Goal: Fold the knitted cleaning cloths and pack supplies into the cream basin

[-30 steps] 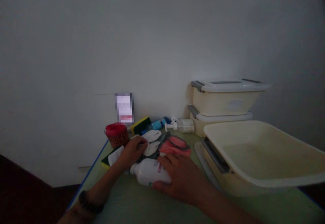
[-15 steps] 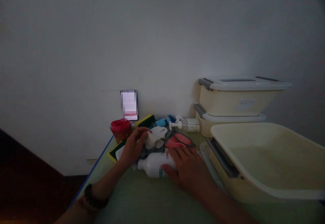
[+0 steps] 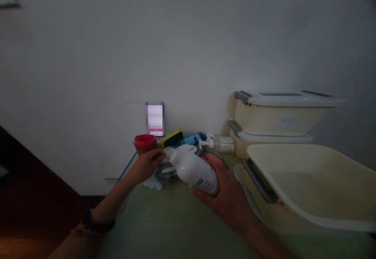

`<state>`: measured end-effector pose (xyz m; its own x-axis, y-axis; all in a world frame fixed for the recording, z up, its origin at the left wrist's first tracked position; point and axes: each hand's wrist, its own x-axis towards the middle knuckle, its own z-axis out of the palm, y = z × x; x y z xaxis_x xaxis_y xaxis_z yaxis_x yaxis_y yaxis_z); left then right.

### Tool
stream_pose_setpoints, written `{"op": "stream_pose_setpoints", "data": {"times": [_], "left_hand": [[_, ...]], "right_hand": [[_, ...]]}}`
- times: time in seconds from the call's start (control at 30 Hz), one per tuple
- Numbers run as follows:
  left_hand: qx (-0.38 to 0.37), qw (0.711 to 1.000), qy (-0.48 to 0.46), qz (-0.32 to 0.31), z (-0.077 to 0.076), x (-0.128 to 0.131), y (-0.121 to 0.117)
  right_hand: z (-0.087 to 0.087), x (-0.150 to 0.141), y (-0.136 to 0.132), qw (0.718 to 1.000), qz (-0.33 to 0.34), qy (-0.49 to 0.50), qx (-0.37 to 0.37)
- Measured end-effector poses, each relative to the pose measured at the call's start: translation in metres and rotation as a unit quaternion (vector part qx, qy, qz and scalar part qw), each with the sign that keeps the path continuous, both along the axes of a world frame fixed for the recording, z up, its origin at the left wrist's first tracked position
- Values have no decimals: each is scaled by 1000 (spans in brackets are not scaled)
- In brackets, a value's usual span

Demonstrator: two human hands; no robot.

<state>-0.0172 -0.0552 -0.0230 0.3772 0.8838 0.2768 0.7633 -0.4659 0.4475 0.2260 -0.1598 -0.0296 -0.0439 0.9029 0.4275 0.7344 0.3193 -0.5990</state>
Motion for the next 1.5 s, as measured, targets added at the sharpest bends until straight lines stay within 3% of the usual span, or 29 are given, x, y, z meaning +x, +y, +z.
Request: {"op": "stream_pose_setpoints", "data": {"times": [0.17, 0.4, 0.5, 0.6, 0.7, 0.77, 0.83, 0.93, 1.2, 1.33, 1.5], "left_hand": [[4, 1000, 21, -7, -13, 0, 1], [37, 997, 61, 5, -15, 7, -5], [81, 994, 77, -10, -16, 11, -10], [100, 983, 125, -87, -18, 18, -18], [75, 979, 133, -136, -17, 26, -25], [55, 980, 113, -152, -14, 29, -28], [41, 979, 100, -173, -10, 31, -30], [38, 974, 93, -203, -6, 30, -30], [58, 973, 57, -217, -9, 29, -30], [113, 977, -12, -179, -16, 31, -30], [173, 969, -165, -66, -23, 36, -25]], "right_hand": [[-9, -5, 8, 979, -31, 201, -13], [-12, -3, 7, 975, -25, 219, -13], [4, -6, 2, 975, -28, 220, 22], [29, -15, 7, 974, -44, 214, 64], [50, -24, 28, 977, -54, 173, 111], [55, -26, 48, 980, -65, 115, 150], [52, -23, 68, 983, -98, 48, 145], [38, -15, 86, 984, -152, -75, 55], [-2, 1, 84, 972, -118, -201, 11], [-6, -3, 82, 974, -83, -209, 28], [-11, -12, 57, 982, -59, -166, 63]]}}
